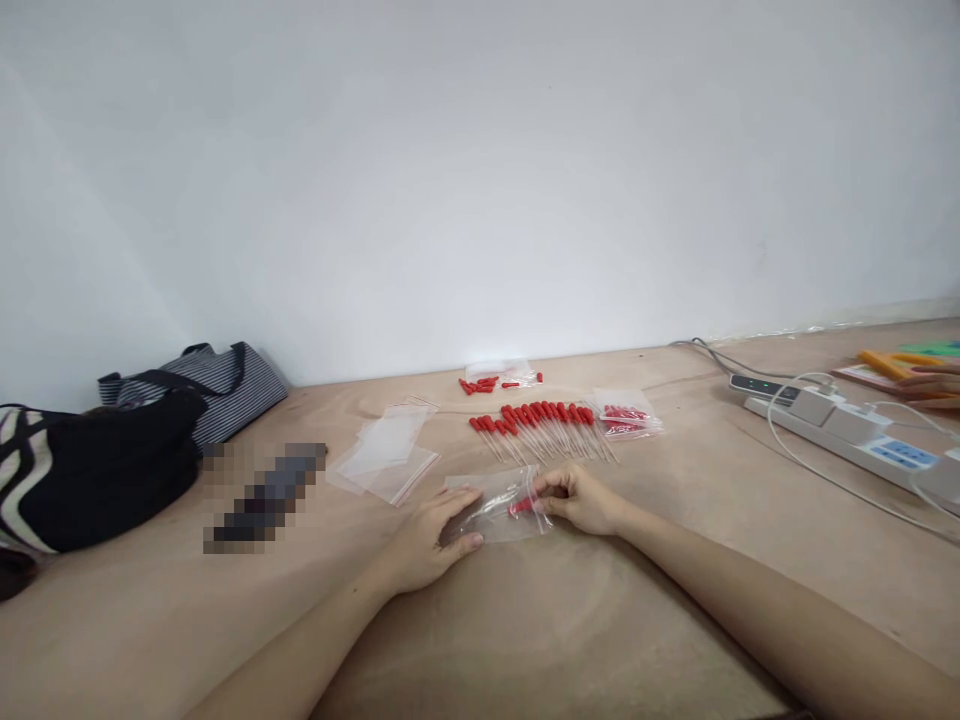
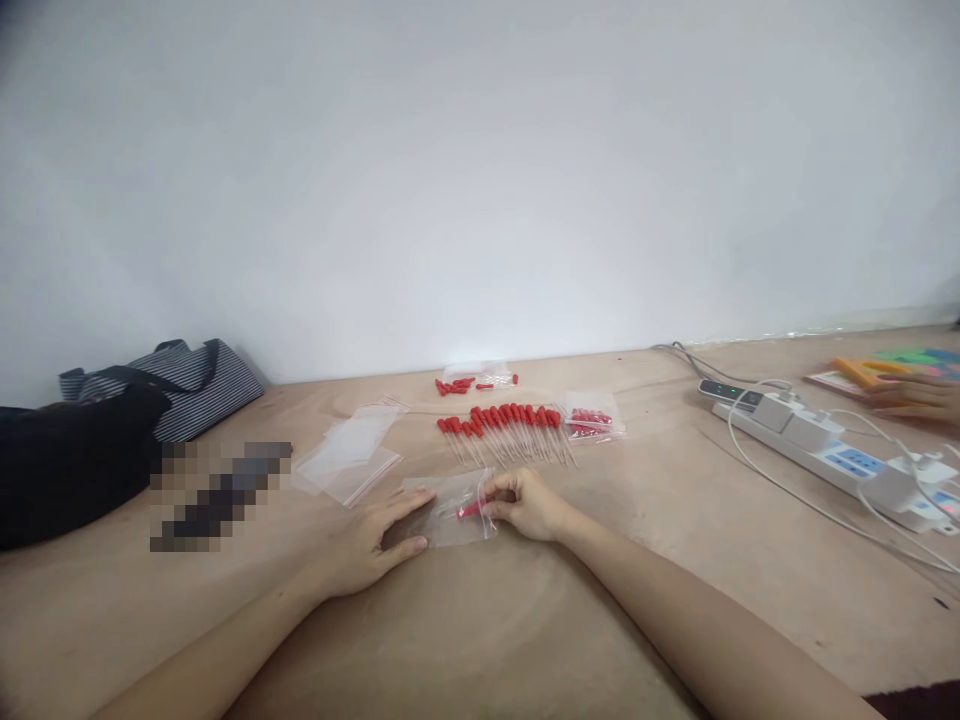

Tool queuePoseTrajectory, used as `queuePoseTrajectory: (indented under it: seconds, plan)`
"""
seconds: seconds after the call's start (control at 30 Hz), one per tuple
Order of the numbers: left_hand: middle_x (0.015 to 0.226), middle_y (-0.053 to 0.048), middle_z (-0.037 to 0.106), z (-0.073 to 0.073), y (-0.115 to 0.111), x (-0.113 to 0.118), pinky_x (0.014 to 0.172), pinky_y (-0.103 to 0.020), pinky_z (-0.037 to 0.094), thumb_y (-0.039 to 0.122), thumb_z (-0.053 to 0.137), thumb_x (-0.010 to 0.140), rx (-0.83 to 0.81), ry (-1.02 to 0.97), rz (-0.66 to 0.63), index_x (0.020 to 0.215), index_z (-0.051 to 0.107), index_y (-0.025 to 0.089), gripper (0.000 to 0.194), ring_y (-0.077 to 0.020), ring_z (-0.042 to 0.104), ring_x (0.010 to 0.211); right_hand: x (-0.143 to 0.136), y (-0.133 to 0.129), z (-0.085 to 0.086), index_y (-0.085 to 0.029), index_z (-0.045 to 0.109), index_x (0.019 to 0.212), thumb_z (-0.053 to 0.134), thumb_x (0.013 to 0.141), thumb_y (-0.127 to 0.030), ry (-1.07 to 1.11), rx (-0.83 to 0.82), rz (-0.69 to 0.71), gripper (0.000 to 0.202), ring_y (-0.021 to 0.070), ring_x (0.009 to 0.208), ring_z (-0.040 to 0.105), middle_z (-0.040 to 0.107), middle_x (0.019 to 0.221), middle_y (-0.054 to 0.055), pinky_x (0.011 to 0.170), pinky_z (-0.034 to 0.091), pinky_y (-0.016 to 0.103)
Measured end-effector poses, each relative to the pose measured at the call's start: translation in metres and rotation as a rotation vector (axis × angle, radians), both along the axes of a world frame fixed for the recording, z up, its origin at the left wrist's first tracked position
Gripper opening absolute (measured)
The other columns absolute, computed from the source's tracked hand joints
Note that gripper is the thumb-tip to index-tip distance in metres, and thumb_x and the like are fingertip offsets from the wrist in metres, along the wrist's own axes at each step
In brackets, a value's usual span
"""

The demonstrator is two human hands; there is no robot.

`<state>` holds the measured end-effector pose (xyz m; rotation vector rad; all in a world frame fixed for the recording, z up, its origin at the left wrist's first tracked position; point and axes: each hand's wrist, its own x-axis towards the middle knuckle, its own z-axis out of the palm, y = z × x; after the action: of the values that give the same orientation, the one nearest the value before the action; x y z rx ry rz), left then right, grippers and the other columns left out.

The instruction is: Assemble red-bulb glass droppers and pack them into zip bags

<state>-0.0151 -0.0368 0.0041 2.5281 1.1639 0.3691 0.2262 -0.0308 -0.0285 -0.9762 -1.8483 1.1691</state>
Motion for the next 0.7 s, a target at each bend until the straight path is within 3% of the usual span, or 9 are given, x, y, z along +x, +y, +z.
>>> queuePoseTrajectory:
  seconds: [0.13,0.27,0.33,0.4,0.5,0.7]
  plan:
    - [0.126,-0.004,0.048,-0.004,0.003,0.0,0.1,-0.042,0.03,0.041,0.05,0.078,0.003,-0.022,0.003,0.122,0.044,0.024,0.048,-0.0221,0.043,0.116,-0.009,-0.003,0.001,-0.022,0.07,0.073,0.064,0.064,-0.04,-0.042,0.062,-0.083,0.021,0.0156,0.074,0.057,0.062,0.071,0.0,0.068,0.045,0.026]
    - [0.124,-0.005,0.05,-0.003,0.004,-0.001,0.101,-0.042,0.03,0.039,0.051,0.078,-0.001,-0.021,-0.006,0.121,0.046,0.023,0.047,-0.0218,0.043,0.116,-0.001,0.001,0.006,-0.021,0.069,0.076,0.06,0.069,-0.037,-0.093,0.048,0.086,0.02,0.0156,0.08,0.057,0.064,0.078,0.0,0.075,0.043,0.027]
    - [0.124,-0.004,0.05,-0.001,0.004,-0.001,0.101,-0.042,0.029,0.039,0.051,0.078,-0.012,-0.023,-0.017,0.121,0.046,0.023,0.046,-0.0214,0.042,0.117,0.008,0.009,0.009,-0.018,0.068,0.078,0.055,0.072,-0.036,-0.073,0.013,0.091,0.023,0.0149,0.075,0.058,0.065,0.076,0.001,0.071,0.044,0.027]
    - [0.125,-0.003,0.049,0.0,0.003,-0.001,0.1,-0.042,0.03,0.039,0.049,0.079,-0.028,-0.031,-0.029,0.12,0.047,0.025,0.043,-0.021,0.041,0.117,0.015,0.02,0.012,-0.016,0.066,0.074,0.055,0.071,-0.034,-0.109,0.013,-0.107,0.022,0.0136,0.065,0.057,0.065,0.069,0.001,0.062,0.044,0.025]
    - [0.124,-0.002,0.05,0.001,0.004,-0.003,0.099,-0.041,0.033,0.039,0.046,0.081,-0.034,-0.042,-0.051,0.117,0.051,0.026,0.039,-0.0206,0.042,0.117,0.01,0.037,0.02,-0.015,0.064,0.067,0.057,0.067,-0.027,-0.33,0.107,-0.441,0.013,0.0121,0.06,0.056,0.064,0.065,0.001,0.056,0.042,0.022]
    - [0.122,-0.004,0.051,-0.001,0.005,-0.005,0.097,-0.039,0.036,0.04,0.047,0.081,0.01,-0.027,-0.072,0.114,0.053,0.025,0.038,-0.0213,0.044,0.114,-0.038,0.068,0.033,-0.016,0.064,0.07,0.059,0.063,-0.02,-0.558,0.107,-0.602,0.009,0.0199,0.079,0.059,0.066,0.082,0.009,0.067,0.042,0.027]
